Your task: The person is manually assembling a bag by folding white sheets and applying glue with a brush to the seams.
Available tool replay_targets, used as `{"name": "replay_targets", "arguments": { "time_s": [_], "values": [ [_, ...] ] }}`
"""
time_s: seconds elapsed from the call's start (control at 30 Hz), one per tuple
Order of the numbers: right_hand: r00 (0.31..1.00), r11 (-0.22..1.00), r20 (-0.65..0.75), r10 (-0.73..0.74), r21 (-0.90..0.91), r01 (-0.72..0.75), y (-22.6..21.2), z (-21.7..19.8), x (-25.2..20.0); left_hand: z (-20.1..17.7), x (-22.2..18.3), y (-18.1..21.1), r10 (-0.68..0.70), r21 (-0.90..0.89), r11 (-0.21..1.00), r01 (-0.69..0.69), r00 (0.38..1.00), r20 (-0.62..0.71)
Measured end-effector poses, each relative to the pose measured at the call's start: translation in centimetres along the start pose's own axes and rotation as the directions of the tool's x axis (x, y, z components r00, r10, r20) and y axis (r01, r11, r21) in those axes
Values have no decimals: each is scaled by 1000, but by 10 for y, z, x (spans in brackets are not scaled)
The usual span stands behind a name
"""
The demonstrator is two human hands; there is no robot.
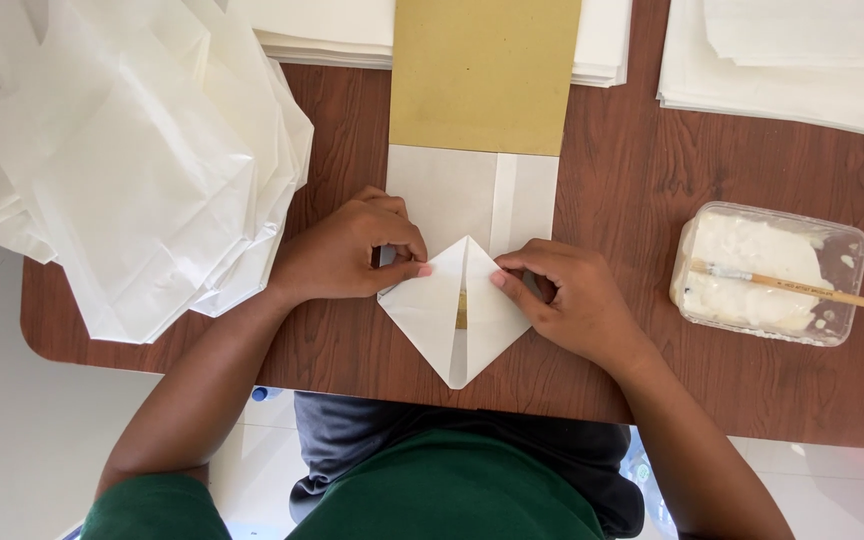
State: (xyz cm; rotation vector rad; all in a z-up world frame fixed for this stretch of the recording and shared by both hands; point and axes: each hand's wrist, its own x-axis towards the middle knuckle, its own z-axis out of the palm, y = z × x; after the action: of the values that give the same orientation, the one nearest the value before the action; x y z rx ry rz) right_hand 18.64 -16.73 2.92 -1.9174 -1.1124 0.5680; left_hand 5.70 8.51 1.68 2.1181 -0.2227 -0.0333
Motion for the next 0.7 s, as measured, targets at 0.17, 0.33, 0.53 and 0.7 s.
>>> {"name": "replay_targets", "arguments": {
  "time_s": [0.17, 0.33, 0.53, 0.7],
  "values": [
    [999, 995, -51, -12, -96, 7, 2, 11, 1, -1, 0, 3, -3, 38, 999, 2, 1000, 21],
    [997, 978, -73, -37, -207, 21, 3, 8, -2, -2, 2, 8, 3, 82, 997, -5, 1000, 31],
    [997, 1000, 73, 10, 25, -12, -7, -15, 3, -5, 0, 4, 19, 80, 997, -23, 999, 40],
    [996, 1000, 85, 8, 28, -11, -5, -14, 2, -7, -1, 2, 24, 38, 999, -27, 998, 65]
  ]
}}
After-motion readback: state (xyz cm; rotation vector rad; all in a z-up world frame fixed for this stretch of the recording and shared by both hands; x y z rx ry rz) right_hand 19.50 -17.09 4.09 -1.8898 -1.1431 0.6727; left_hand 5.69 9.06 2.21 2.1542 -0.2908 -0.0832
